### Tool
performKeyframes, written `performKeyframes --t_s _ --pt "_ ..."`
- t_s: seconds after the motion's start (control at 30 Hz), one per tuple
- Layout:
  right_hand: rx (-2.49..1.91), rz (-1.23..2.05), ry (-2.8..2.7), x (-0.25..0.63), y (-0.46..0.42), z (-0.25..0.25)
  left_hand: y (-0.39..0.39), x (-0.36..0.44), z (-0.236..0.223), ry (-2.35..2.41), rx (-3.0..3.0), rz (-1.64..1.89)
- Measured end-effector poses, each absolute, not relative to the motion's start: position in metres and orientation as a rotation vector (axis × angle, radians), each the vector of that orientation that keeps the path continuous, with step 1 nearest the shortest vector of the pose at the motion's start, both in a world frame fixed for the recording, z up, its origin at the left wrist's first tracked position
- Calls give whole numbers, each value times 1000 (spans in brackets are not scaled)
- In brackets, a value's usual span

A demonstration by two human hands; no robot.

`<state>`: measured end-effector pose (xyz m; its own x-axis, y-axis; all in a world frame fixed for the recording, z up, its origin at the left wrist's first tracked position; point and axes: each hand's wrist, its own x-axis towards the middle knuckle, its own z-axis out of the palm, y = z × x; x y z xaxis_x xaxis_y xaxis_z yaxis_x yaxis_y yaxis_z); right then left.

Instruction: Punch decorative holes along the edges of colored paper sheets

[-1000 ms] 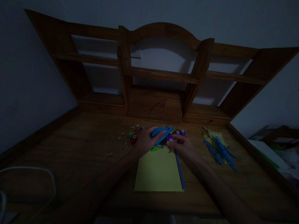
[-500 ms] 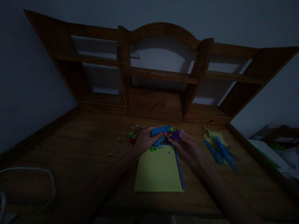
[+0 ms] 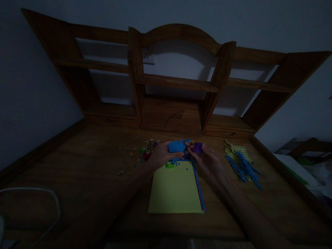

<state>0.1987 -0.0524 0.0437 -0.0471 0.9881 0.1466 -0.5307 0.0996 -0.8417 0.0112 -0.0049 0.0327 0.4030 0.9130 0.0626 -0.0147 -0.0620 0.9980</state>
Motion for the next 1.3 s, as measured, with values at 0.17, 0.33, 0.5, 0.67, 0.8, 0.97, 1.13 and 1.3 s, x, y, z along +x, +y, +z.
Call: performKeyframes --t_s 0.17,0.33,0.5,0.67,0.8,0.97,1.13,1.3 --pt "-720 1315 -936 203 -53 51 -6 10 36 936 1338 1023" --pt "-788 1249 -1031 207 -50 49 -3 8 35 1014 1302 1151" --pt "-991 1250 -1256 199 -48 31 -3 10 32 930 1456 1172" --pt "-996 1249 -1322 192 -51 29 -8 13 34 883 1623 1134" --pt "-1001 1197 -1315 193 -52 31 -11 14 36 902 1667 1143" --pt "-1001 1233 -1344 194 -53 33 -14 14 40 886 1691 1148" --pt "-1002 1203 -1340 194 -52 33 -13 13 38 923 1825 1168" --pt "-1056 1128 -1357 196 -52 30 -12 13 35 998 2031 1188"
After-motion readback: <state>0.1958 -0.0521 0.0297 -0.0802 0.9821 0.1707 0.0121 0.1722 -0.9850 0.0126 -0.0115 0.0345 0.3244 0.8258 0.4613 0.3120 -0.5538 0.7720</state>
